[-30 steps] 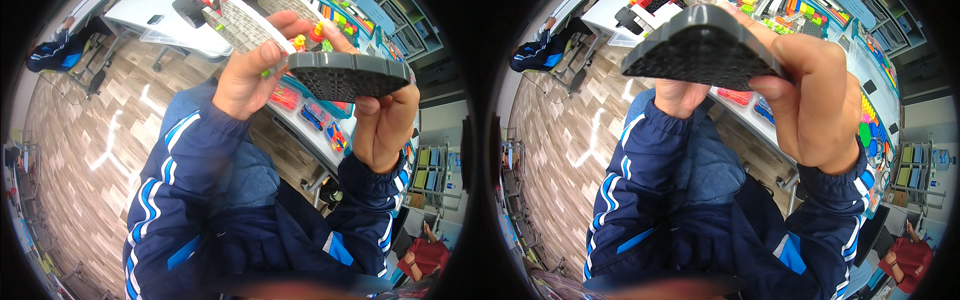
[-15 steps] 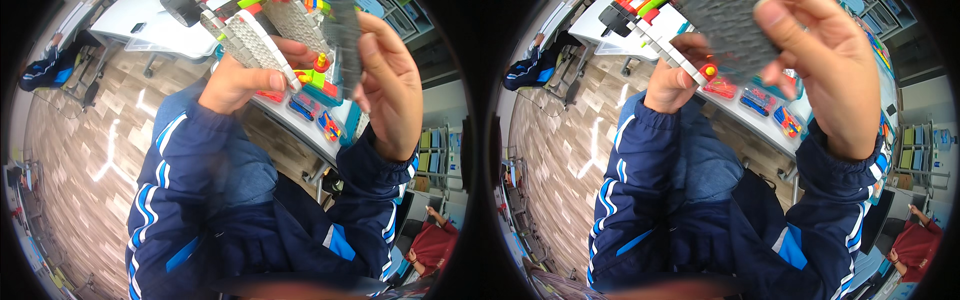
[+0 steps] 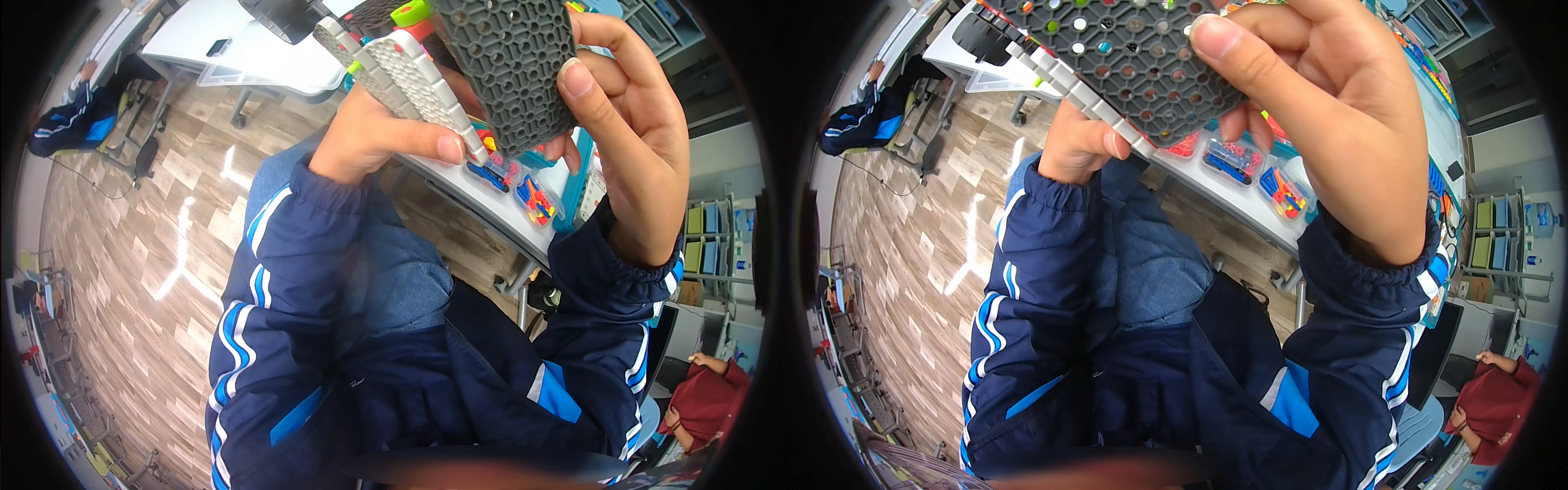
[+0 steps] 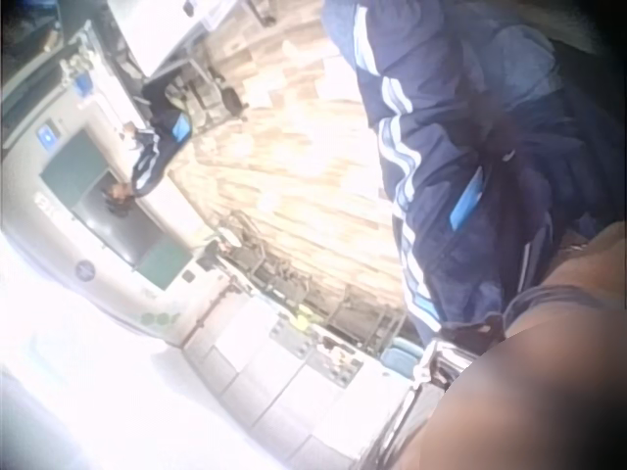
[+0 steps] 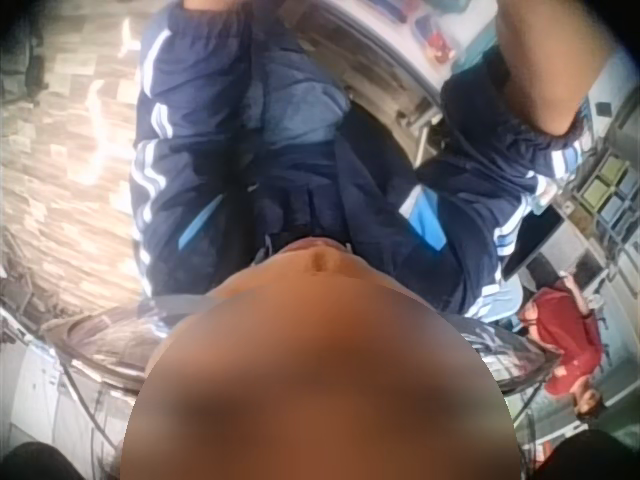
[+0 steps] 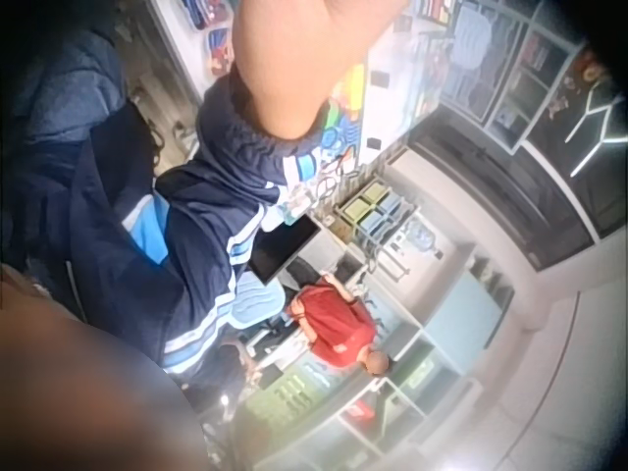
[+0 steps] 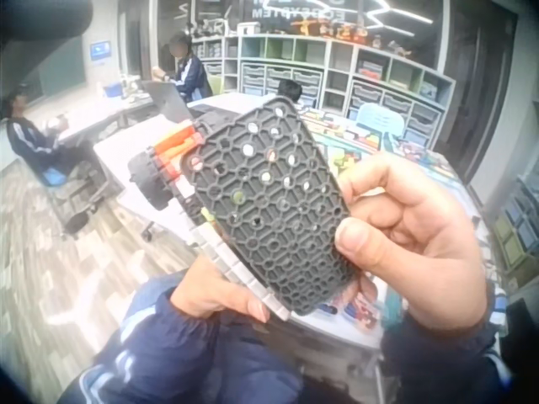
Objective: The person assembles a small wheeled vehicle using LEGO Technic parts. They attach a grey plate to a chassis with wheels, then add green and blue circular pieces and an orange connector, rotating the assembly to fit each piece.
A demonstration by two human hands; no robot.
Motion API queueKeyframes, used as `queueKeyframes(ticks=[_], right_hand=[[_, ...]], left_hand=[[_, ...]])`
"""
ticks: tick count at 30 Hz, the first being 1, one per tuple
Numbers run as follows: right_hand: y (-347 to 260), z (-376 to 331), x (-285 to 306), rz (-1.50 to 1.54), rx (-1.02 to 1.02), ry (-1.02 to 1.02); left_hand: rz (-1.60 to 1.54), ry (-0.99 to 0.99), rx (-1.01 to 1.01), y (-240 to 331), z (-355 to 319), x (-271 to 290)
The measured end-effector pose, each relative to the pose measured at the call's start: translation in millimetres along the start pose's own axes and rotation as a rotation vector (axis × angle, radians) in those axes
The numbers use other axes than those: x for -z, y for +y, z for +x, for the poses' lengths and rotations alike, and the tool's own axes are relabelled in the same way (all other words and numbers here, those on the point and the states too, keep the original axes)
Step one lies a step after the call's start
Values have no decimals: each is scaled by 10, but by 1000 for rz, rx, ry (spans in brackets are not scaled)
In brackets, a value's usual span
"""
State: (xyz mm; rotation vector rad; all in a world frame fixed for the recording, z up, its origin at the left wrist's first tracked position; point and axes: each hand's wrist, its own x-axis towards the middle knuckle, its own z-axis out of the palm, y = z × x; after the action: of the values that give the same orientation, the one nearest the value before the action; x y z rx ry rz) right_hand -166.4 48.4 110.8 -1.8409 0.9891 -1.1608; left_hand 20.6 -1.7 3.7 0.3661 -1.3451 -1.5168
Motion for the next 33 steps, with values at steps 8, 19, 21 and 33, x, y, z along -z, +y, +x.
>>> queueKeyframes(ticks=[8, 19, 21, 33], right_hand=[[-50, -5, 17, -12, -21, -22], [-43, 10, 14, 71, -19, 23], [-31, -17, -24, 47, -46, -20], [-65, -11, -124, -25, 0, 6]], left_hand=[[-93, -15, -45, 1, -7, -11], [-148, -61, -30, 36, -25, -6], [-137, -25, -22, 19, -31, -15], [-126, -14, -58, -70, -10, 6]])
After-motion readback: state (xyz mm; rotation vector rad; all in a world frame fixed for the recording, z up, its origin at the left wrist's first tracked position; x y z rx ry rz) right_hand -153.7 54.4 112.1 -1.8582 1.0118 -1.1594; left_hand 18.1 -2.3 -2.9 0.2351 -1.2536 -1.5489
